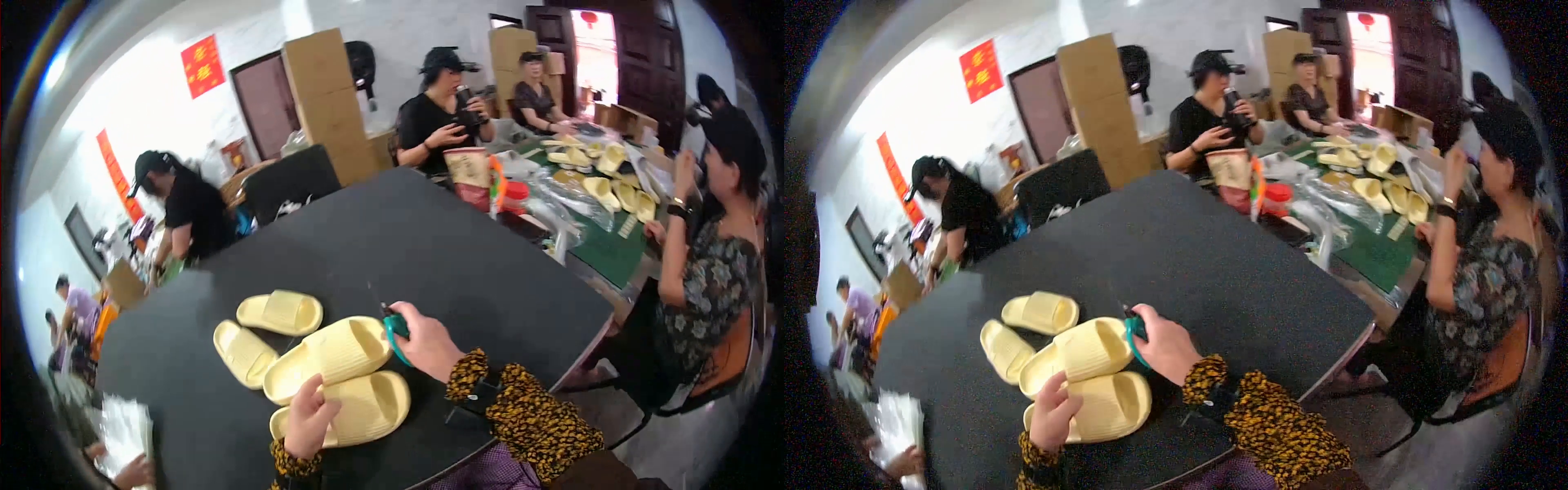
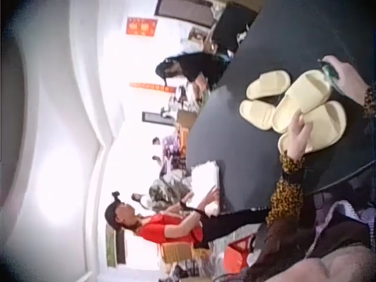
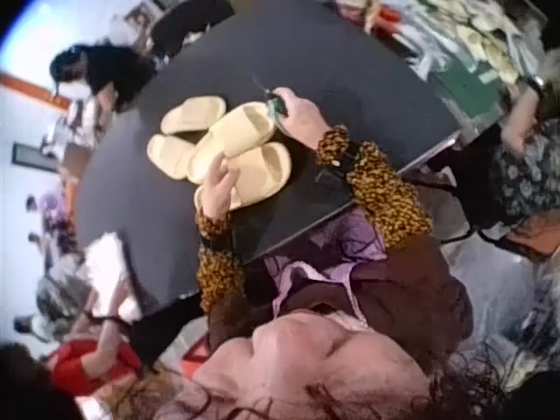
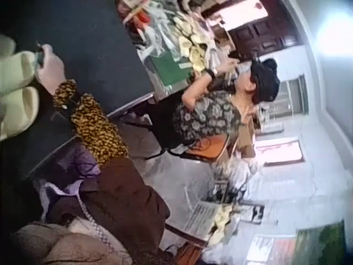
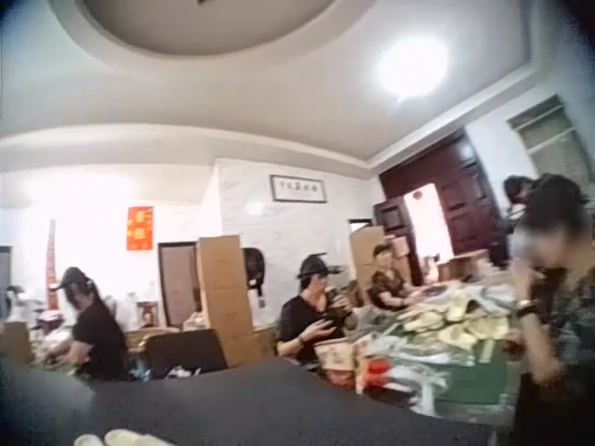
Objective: The recorder uses scissors to trim excess threads and manufacturing artifacts from several pairs of slippers.
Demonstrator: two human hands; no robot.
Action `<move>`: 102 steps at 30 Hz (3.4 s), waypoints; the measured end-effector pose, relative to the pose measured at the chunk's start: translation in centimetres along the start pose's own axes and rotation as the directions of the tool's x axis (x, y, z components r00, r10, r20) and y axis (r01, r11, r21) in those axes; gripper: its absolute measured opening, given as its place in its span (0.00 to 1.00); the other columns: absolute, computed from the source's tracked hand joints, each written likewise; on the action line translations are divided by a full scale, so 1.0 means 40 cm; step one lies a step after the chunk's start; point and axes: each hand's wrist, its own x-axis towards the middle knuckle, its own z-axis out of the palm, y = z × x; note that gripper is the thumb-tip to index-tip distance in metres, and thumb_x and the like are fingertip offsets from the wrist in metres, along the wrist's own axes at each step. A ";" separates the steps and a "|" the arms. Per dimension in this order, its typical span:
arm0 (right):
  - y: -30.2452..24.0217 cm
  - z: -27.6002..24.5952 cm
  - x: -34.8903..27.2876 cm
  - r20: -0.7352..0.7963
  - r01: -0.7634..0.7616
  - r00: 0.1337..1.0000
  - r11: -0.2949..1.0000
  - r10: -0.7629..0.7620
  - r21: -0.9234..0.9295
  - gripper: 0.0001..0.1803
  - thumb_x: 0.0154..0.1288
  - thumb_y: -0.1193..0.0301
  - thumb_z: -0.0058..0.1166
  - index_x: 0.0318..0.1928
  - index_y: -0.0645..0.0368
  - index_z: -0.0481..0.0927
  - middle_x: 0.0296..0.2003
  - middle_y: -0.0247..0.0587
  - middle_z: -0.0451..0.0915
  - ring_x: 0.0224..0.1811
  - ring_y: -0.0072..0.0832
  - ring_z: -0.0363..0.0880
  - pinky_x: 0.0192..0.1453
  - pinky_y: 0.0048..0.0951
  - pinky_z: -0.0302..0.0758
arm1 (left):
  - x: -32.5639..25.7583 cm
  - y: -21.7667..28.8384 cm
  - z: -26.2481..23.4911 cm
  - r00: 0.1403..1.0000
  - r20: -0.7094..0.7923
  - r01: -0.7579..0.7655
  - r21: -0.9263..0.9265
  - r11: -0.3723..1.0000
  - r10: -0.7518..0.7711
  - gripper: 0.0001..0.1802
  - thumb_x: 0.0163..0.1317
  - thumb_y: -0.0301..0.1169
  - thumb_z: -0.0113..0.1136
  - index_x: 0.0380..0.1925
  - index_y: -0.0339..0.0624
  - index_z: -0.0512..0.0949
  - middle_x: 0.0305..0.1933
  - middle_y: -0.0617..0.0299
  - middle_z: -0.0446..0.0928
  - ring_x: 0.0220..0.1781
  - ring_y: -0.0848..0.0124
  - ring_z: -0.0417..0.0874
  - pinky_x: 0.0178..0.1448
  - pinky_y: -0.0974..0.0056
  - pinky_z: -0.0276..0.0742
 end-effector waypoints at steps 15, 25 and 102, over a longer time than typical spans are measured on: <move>-0.022 -0.157 -0.008 -0.203 0.049 0.978 0.889 0.050 0.455 0.24 0.59 0.73 0.59 0.54 0.65 0.68 0.39 0.41 0.77 0.39 0.21 0.76 0.44 0.25 0.75 | -0.050 0.106 0.027 0.971 0.130 -0.237 0.545 0.804 0.198 0.18 0.59 0.21 0.49 0.51 0.35 0.67 0.33 0.62 0.73 0.33 0.74 0.73 0.40 0.71 0.70; 0.005 -0.409 -0.083 -0.213 -0.002 0.967 0.841 0.140 0.541 0.25 0.58 0.73 0.59 0.54 0.67 0.68 0.39 0.39 0.76 0.39 0.21 0.75 0.44 0.23 0.73 | -0.125 0.203 0.124 0.831 0.531 -0.556 0.806 0.204 0.167 0.19 0.48 0.18 0.48 0.44 0.37 0.70 0.38 0.45 0.74 0.43 0.50 0.73 0.51 0.54 0.68; -0.093 -0.191 -0.128 0.324 -0.291 0.941 0.714 0.095 0.637 0.25 0.62 0.67 0.57 0.57 0.63 0.66 0.29 0.34 0.77 0.22 0.15 0.74 0.20 0.17 0.71 | -0.398 0.462 0.253 0.342 0.428 -0.397 -0.741 0.542 0.836 0.09 0.62 0.30 0.57 0.25 0.38 0.74 0.18 0.51 0.77 0.18 0.61 0.78 0.36 0.54 0.77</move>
